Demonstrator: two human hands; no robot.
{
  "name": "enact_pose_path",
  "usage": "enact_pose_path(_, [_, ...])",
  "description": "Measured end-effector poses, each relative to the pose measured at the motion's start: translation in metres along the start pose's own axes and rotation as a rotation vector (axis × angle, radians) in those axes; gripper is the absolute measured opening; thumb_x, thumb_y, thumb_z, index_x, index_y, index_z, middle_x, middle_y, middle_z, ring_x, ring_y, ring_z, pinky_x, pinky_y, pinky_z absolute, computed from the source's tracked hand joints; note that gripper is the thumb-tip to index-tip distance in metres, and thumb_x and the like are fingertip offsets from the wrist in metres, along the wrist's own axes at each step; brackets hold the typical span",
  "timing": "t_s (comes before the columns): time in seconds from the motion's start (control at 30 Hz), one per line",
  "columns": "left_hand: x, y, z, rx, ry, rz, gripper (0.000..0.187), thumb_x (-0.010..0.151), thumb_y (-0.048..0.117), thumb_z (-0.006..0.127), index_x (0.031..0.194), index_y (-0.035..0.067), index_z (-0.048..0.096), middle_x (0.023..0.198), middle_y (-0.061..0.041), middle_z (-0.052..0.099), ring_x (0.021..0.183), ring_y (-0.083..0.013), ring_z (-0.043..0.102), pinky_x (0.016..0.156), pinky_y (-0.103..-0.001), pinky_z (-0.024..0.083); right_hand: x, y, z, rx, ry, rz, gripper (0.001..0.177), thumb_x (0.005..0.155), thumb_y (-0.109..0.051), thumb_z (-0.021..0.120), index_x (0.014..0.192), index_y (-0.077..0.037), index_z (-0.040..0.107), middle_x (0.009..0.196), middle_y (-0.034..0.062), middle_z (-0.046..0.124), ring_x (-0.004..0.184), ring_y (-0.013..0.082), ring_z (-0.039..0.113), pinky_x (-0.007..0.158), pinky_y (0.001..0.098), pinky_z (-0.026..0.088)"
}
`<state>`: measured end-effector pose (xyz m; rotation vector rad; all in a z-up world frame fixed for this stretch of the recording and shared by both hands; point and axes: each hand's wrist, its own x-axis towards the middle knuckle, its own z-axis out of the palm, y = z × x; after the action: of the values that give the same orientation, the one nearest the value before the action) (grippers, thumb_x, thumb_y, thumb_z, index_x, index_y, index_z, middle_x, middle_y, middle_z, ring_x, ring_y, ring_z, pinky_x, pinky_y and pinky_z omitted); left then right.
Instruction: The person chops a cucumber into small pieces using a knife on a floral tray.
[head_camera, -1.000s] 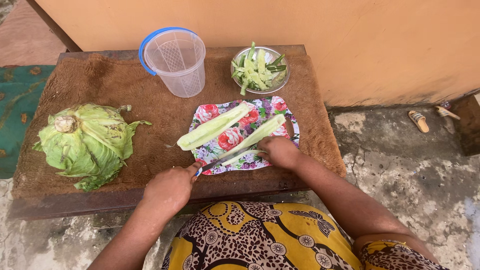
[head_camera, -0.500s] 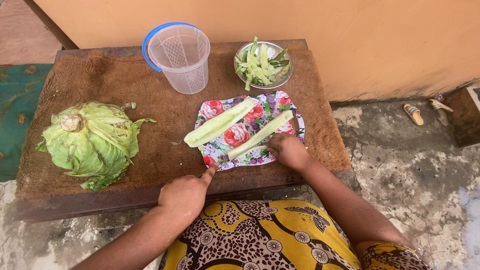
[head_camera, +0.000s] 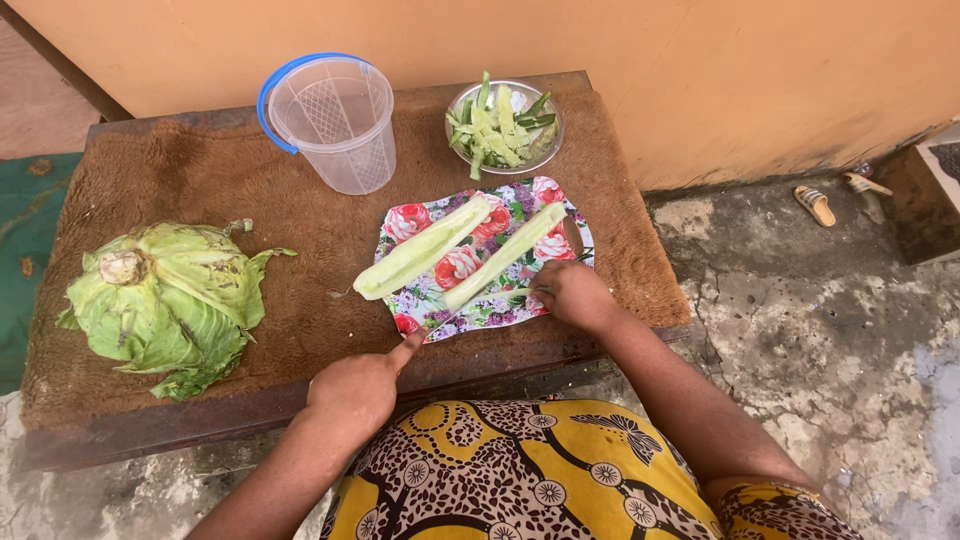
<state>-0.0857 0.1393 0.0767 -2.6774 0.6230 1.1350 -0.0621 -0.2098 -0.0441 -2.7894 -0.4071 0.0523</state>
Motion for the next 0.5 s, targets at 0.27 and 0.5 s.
enact_pose_path(0.27, [0.003,-0.002,0.003,-0.001,-0.030,-0.070,0.083,0.102,0.003,0.034,0.166,0.043,0.002,0.127,-0.014,0.067,0.104,-0.0278,0.072,0.089,-0.048,0.062,0.005,0.011,-0.001,0.048,0.001,-0.116,0.014,0.086,-0.017,0.075,0.097,-0.009,0.077,0.100,0.0082,0.075,0.095,0.0286,0.071,0.089,0.0421,0.058])
enact_pose_path(0.5, [0.009,-0.011,0.009,-0.086,0.028,-0.057,0.063,0.111,0.030,0.031,0.166,0.043,0.003,0.119,-0.017,0.071,0.100,-0.0299,0.073,0.093,-0.046,0.059,-0.006,0.018,-0.020,0.069,-0.081,0.030,0.017,0.083,-0.017,0.076,0.099,-0.011,0.077,0.103,0.0087,0.074,0.097,0.0296,0.071,0.090,0.0426,0.057])
